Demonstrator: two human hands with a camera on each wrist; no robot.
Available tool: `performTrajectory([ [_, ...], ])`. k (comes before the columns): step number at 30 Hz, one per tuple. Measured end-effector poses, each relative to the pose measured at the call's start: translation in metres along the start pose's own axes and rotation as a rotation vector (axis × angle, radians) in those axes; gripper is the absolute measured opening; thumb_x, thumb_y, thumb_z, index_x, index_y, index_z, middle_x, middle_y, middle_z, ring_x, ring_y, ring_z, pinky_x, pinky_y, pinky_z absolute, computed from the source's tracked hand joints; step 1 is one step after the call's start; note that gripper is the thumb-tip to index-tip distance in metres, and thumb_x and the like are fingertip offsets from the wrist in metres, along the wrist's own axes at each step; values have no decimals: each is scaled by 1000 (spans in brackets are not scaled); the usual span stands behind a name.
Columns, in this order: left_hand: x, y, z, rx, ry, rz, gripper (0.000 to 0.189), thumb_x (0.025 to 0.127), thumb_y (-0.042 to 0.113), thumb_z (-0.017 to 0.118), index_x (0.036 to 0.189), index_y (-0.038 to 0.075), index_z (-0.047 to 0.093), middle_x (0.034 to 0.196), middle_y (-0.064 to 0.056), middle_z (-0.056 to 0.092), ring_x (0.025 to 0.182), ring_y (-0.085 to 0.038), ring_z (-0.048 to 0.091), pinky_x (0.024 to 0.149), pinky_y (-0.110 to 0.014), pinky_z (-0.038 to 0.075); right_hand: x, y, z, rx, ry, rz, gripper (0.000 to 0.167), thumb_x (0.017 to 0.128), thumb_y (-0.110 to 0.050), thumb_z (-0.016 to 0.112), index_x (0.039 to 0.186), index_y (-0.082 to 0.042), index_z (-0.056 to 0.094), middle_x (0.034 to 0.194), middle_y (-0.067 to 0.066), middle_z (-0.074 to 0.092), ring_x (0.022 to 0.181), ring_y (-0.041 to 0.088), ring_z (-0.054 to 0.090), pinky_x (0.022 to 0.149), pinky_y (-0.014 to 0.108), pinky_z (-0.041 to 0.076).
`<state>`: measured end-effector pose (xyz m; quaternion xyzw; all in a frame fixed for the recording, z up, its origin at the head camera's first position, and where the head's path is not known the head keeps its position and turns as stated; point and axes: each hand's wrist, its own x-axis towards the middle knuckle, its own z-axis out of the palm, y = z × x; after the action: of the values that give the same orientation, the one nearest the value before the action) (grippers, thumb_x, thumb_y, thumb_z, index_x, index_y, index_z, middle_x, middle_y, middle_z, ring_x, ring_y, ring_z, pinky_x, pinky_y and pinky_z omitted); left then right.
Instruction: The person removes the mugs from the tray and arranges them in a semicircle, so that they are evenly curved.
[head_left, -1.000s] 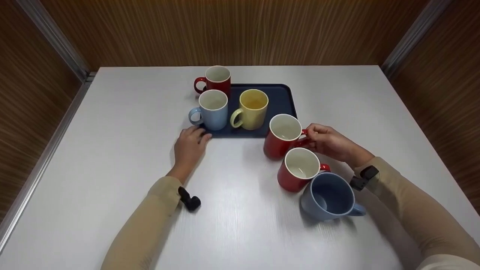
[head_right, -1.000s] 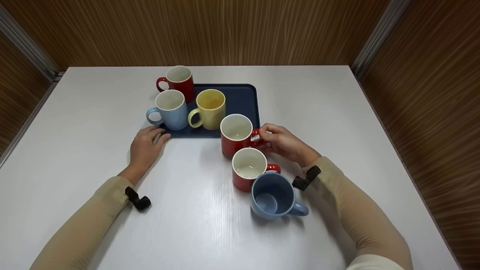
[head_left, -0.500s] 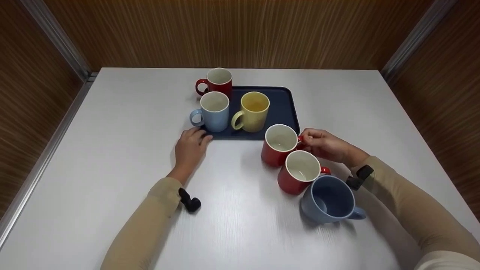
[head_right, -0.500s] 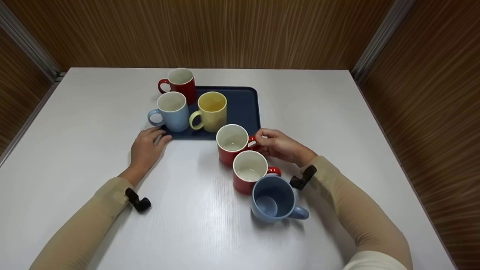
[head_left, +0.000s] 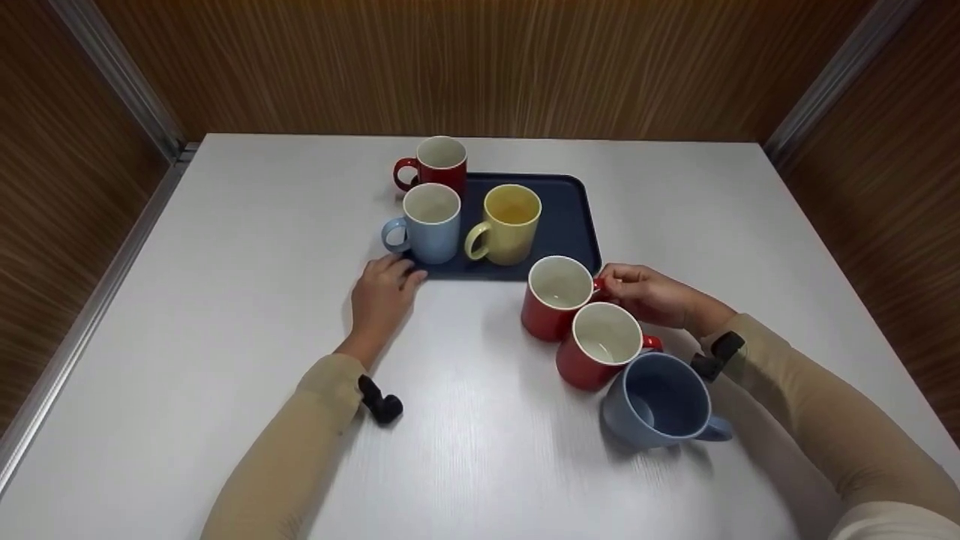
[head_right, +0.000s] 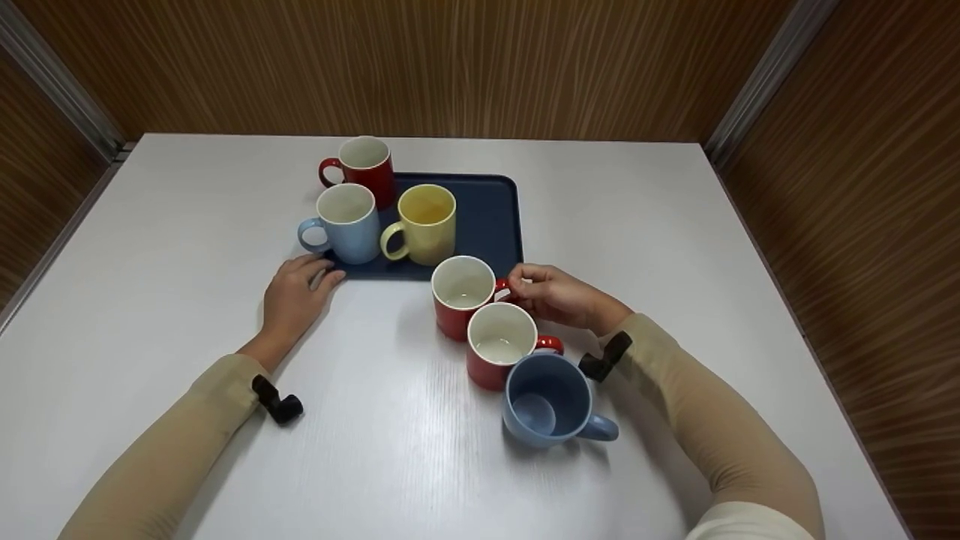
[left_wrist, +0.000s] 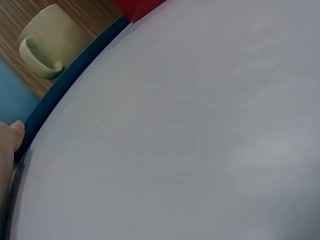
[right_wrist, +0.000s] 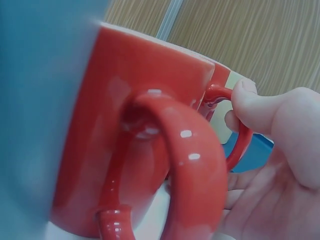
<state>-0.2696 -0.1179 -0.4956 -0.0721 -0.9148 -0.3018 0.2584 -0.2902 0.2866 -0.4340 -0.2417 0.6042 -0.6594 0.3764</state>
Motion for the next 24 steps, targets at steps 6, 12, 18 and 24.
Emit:
performTrajectory([
  [6,0,0,1,22,2,3,33,86,33,67,100,4,71,110,-11,64,98,-27,57,81,-39,47,0,-1,-1,-27,-4,39,20,100,-13,39,99,-7,58,99,5,56,94,20,48,79,31,47],
  [12,2,0,0,14,12,12,32,85,31,68,99,3,71,108,-11,65,97,-28,57,81,-39,48,1,-4,-1,-62,7,94,19,100,-16,41,97,-13,59,101,4,56,95,19,48,81,33,47],
  [18,2,-1,0,17,10,19,33,86,32,68,100,2,70,108,-12,64,97,-28,58,81,-39,48,-1,-8,0,-95,40,147,17,99,-20,44,105,-11,58,105,6,56,98,21,51,86,35,47],
  [24,1,0,1,9,4,16,33,85,32,68,99,2,70,109,-12,64,98,-28,58,81,-40,48,-6,-10,1,-148,90,206,26,99,-26,44,117,-10,55,113,10,57,104,23,54,91,37,46],
])
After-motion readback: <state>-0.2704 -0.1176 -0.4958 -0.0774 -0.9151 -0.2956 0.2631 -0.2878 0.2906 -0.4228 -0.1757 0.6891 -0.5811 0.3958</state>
